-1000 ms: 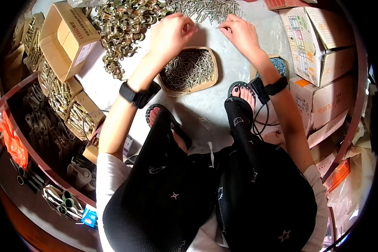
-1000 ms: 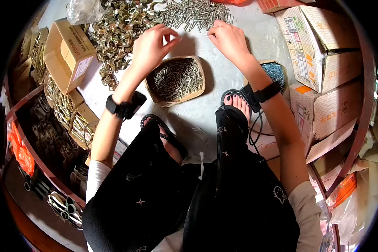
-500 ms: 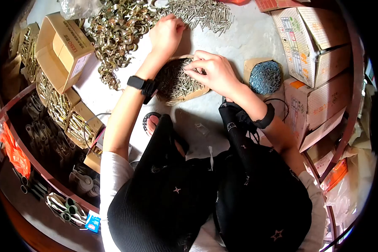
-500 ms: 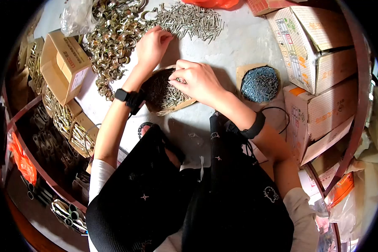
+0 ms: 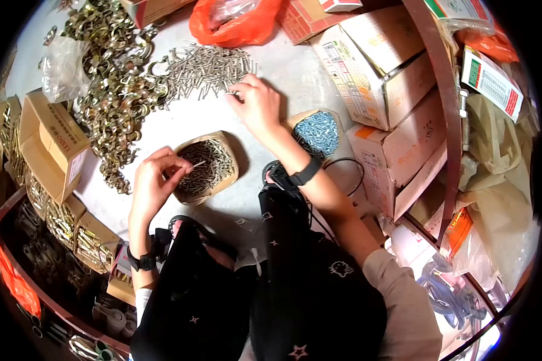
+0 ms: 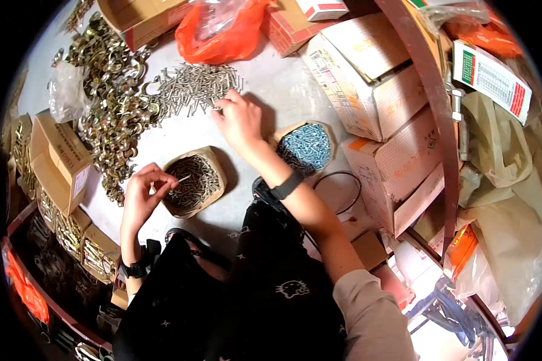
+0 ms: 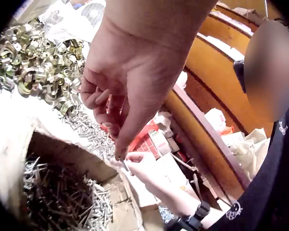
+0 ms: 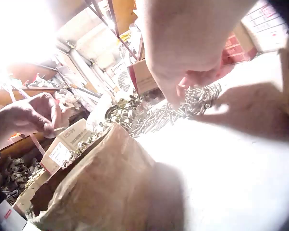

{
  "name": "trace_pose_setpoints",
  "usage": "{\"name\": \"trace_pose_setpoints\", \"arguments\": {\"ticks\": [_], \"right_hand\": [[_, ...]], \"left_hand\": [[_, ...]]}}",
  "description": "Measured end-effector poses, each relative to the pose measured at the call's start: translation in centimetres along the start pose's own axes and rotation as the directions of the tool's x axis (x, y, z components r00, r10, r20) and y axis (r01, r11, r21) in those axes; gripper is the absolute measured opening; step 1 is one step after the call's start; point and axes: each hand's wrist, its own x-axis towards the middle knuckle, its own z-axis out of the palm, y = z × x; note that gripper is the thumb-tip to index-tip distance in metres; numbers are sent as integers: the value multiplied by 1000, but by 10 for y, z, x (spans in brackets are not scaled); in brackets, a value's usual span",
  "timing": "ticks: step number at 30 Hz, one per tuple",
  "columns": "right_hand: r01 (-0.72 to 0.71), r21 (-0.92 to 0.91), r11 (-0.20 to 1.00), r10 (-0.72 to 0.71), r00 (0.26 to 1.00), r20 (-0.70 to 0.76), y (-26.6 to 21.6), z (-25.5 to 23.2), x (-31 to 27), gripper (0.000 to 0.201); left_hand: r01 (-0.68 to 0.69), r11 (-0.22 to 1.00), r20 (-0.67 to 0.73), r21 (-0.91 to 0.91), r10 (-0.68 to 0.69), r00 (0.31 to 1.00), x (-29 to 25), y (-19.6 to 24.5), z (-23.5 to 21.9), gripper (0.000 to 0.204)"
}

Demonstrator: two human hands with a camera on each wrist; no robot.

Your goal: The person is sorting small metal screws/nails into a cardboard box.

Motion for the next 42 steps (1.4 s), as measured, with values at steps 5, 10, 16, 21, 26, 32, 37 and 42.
{"name": "trace_pose_setpoints", "arguments": {"ticks": [5,10,16,21,26,32,37,42], "right_hand": [[27,-41,999,-28,999,-25,0,15,-1,6],[48,-82,996,-53,997,-60,4,16,3,4],[73,-87,993,-76,996,-35,2,14,4,4],[74,211,975,-115,975,192,-26,-22,-9,7],[166,319,933,-310,822,478,-44,-33,-38,11],[41,176,984,-75,980,186,-23,-14,-17,13],[35,13,999,-35,999,29,2,5,13,9],[93,-77,993,-93,996,6,4,13,15,9]], "left_hand": [[-20,960,28,280,13,1000,-2,-12,14,8],[-63,958,-125,280,102,987,19,-14,7,12],[9,888,-295,459,144,944,80,-15,6,18],[-34,829,-296,558,237,925,110,-31,19,21],[-55,840,-341,540,278,898,120,-40,30,18],[-63,849,-358,525,287,888,118,-42,29,14],[-73,843,-373,533,311,874,118,-33,30,15],[-117,832,-378,543,366,850,126,-36,35,15]]}}
